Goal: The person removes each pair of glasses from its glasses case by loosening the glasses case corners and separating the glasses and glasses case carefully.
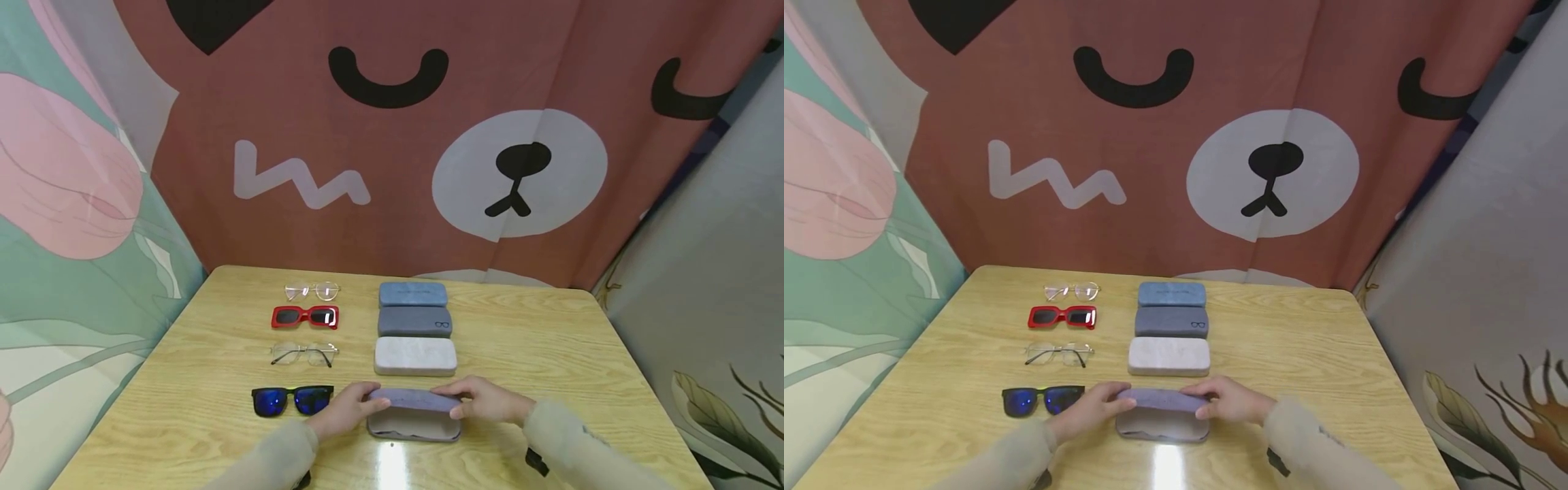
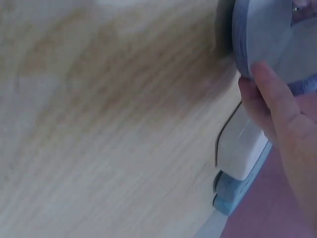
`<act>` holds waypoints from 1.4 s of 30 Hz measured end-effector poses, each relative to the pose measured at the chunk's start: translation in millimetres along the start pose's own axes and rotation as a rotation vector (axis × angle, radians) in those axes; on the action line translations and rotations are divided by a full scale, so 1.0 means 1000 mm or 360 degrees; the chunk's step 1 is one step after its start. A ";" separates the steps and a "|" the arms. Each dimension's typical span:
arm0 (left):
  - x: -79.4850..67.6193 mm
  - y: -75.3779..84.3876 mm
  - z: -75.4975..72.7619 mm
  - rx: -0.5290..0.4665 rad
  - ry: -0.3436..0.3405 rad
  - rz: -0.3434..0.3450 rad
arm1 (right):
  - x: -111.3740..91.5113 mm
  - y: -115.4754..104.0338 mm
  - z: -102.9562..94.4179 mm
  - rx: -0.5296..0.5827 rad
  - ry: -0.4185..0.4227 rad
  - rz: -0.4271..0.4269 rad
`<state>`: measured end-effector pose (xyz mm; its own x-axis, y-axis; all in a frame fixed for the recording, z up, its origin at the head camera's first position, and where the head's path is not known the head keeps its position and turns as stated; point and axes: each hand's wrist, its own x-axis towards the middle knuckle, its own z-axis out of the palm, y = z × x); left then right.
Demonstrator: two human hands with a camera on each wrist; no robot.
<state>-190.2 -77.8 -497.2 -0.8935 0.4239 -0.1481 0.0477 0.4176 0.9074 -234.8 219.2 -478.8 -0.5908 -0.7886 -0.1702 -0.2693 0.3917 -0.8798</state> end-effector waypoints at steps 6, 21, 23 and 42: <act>-0.003 -0.005 0.001 0.0036 0.0062 0.0037 | -0.003 0.002 0.011 -0.0025 0.0167 -0.0076; -0.007 -0.021 0.009 -0.0002 0.0068 0.0174 | -0.012 0.018 0.039 -0.0258 0.0385 -0.0202; -0.006 -0.023 0.009 0.0051 0.0050 0.0199 | -0.014 0.020 0.043 -0.0307 0.0397 -0.0188; -0.002 -0.014 0.011 0.0544 0.0153 0.0293 | -0.010 0.018 0.048 -0.0477 0.0536 -0.0055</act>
<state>-183.7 -75.5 -514.1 -0.8931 0.4461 0.0573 0.3424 0.5917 0.7298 -197.1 211.1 -514.4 -0.7787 -0.6249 0.0548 -0.4723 0.5266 -0.7068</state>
